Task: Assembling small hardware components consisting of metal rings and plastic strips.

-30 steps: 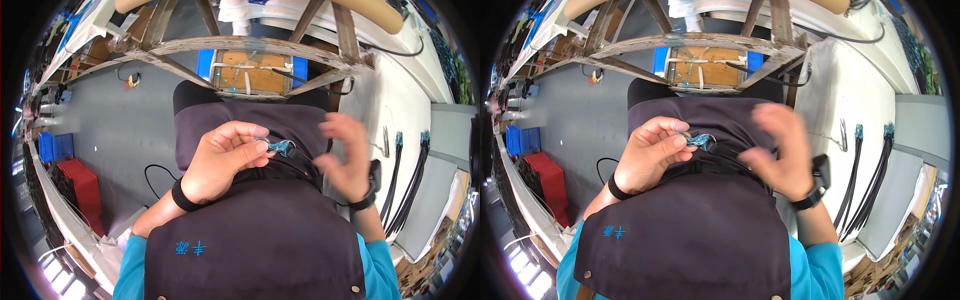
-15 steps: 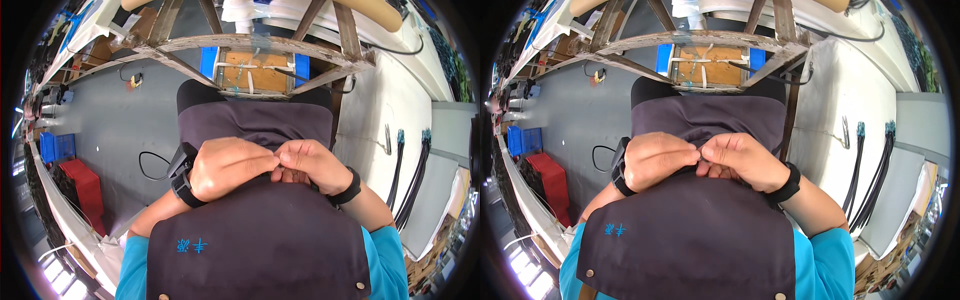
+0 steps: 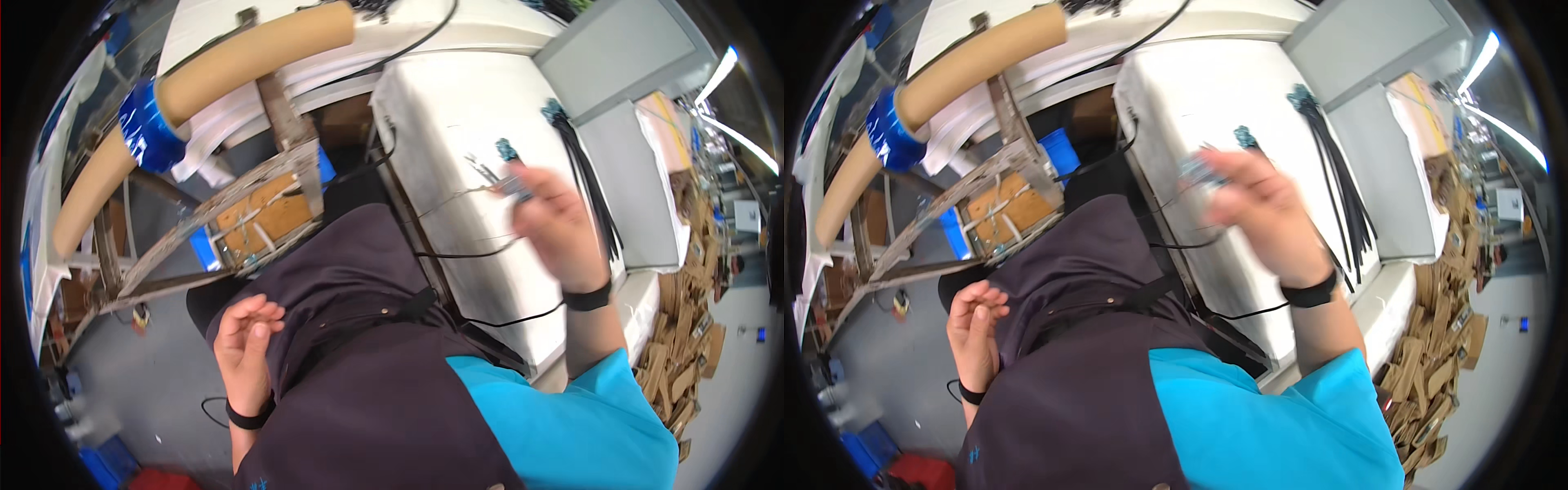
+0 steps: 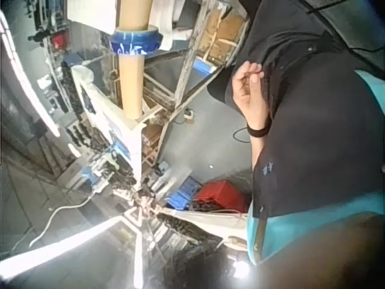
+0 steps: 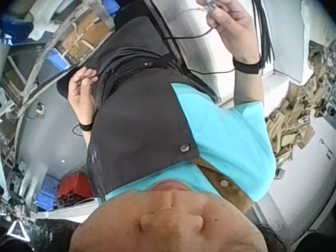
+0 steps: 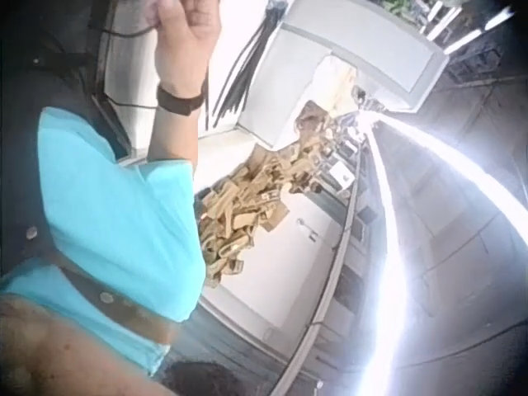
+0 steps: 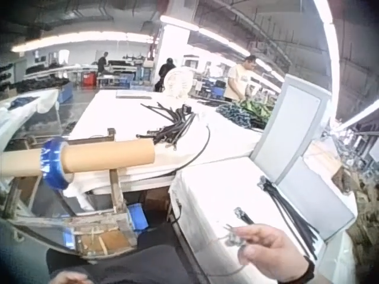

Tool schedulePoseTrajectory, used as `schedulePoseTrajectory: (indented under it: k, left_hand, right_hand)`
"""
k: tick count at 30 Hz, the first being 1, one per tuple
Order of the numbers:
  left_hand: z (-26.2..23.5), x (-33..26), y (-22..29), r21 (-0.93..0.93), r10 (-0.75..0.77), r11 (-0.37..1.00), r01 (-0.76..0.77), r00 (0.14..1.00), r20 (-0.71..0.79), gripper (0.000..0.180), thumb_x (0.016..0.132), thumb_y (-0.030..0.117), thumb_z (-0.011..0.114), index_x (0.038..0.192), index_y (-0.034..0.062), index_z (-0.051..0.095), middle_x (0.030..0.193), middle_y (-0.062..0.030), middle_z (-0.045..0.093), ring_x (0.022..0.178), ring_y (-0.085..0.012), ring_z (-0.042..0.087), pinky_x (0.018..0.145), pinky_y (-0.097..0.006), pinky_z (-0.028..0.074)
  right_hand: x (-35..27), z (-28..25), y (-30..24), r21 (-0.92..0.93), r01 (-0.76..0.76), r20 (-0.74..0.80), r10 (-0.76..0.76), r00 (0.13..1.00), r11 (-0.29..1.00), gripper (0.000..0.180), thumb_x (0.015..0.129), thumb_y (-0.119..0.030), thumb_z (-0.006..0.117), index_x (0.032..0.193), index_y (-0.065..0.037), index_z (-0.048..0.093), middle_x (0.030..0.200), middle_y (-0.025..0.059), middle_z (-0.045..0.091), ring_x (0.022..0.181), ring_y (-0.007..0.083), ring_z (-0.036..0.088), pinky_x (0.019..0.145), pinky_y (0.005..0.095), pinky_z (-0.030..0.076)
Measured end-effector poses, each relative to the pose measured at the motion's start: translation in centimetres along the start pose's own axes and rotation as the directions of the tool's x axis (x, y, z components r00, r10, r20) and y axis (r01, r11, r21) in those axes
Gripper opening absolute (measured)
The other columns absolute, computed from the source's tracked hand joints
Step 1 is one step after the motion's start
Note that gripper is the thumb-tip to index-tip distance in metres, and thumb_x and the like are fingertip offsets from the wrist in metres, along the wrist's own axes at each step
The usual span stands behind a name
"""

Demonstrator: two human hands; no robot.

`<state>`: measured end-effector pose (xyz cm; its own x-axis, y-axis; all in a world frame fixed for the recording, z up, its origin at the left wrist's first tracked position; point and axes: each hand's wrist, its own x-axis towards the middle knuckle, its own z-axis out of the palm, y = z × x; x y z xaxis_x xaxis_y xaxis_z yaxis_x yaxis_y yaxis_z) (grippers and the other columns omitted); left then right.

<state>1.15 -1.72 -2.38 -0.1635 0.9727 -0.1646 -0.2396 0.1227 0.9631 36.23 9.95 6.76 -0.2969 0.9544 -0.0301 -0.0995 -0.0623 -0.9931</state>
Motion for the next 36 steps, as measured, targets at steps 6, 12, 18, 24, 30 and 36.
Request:
schedulePoseTrajectory:
  k: [6, 12, 18, 24, 30, 36]
  left_hand:
    - [1.0, 1.1, 0.1, -0.064, -0.083, 0.995, 0.082, 0.997, -0.009, 0.025, 0.092, 0.011, 0.056, 0.115, 0.0, 0.054, 0.102, -0.0073, 0.061, 0.093, -0.0145, 0.059, 0.082, -0.026, 0.047]
    - [1.7, 1.2, 0.3, -0.055, -0.06, 0.997, 0.058, 0.998, -0.029, 0.025, 0.093, 0.012, 0.055, 0.115, -0.0001, 0.054, 0.102, -0.0074, 0.061, 0.093, -0.0142, 0.059, 0.082, -0.026, 0.047]
    - [3.2, -0.2, 0.7, -0.031, -0.016, 0.999, 0.017, 0.999, 0.037, 0.023, 0.092, 0.01, 0.056, 0.113, -0.0006, 0.056, 0.1, -0.0079, 0.062, 0.091, -0.0147, 0.06, 0.081, -0.026, 0.047]
    - [1.5, -0.8, -0.1, -0.058, -0.116, 0.992, 0.115, 0.993, -0.019, 0.023, 0.092, 0.011, 0.056, 0.113, 0.0, 0.056, 0.1, -0.0079, 0.062, 0.091, -0.0145, 0.06, 0.08, -0.025, 0.048]
    - [1.6, -0.5, -0.5, -0.031, -0.17, 0.985, 0.169, 0.985, -0.042, 0.023, 0.093, 0.013, 0.054, 0.113, 0.0008, 0.054, 0.1, -0.0062, 0.062, 0.091, -0.0146, 0.06, 0.079, -0.027, 0.048]
    - [2.0, 0.6, -1.3, -0.062, -0.216, 0.975, 0.212, 0.974, -0.061, 0.023, 0.093, 0.012, 0.055, 0.114, 0.0008, 0.055, 0.1, -0.0069, 0.062, 0.091, -0.0142, 0.06, 0.08, -0.026, 0.048]
  right_hand:
    - [-9.0, -10.7, -15.0, -0.678, 0.212, -0.422, -0.609, 0.672, 0.704, 0.037, 0.096, -0.017, 0.049, 0.13, -0.002, 0.048, 0.111, 0.0044, 0.06, 0.055, 0.0022, 0.029, 0.05, 0.015, 0.027]
    - [-12.2, -11.5, -20.8, -0.821, -0.521, -0.17, -0.771, 0.614, -0.234, 0.029, 0.093, -0.016, 0.057, 0.121, -0.01, 0.06, 0.105, 0.0037, 0.066, 0.086, 0.0044, 0.057, 0.076, 0.0199, 0.045]
    - [-6.5, -14.7, -12.3, -0.985, -0.137, -0.174, -0.591, 0.787, 0.107, 0.025, 0.087, -0.011, 0.062, 0.112, -0.006, 0.063, 0.094, 0.0041, 0.067, 0.08, 0.009, 0.059, 0.073, 0.0245, 0.047]
    - [2.2, -21.9, 5.6, -0.704, 0.025, -0.326, -0.355, 0.876, 0.71, 0.028, 0.083, -0.011, 0.066, 0.11, -0.004, 0.063, 0.099, 0.0059, 0.067, 0.086, 0.0123, 0.06, 0.078, 0.0259, 0.047]
    - [8.7, -20.2, 13.8, -0.752, -0.221, -0.498, -0.315, 0.808, 0.621, 0.032, 0.081, -0.014, 0.068, 0.111, -0.004, 0.064, 0.101, 0.0112, 0.068, 0.089, 0.0191, 0.064, 0.081, 0.0288, 0.047]
    - [9.5, -20.3, 16.1, -0.821, -0.261, -0.449, -0.293, 0.844, 0.507, 0.027, 0.081, -0.012, 0.066, 0.106, -0.003, 0.065, 0.101, 0.0145, 0.065, 0.093, 0.0265, 0.061, 0.084, 0.0331, 0.046]
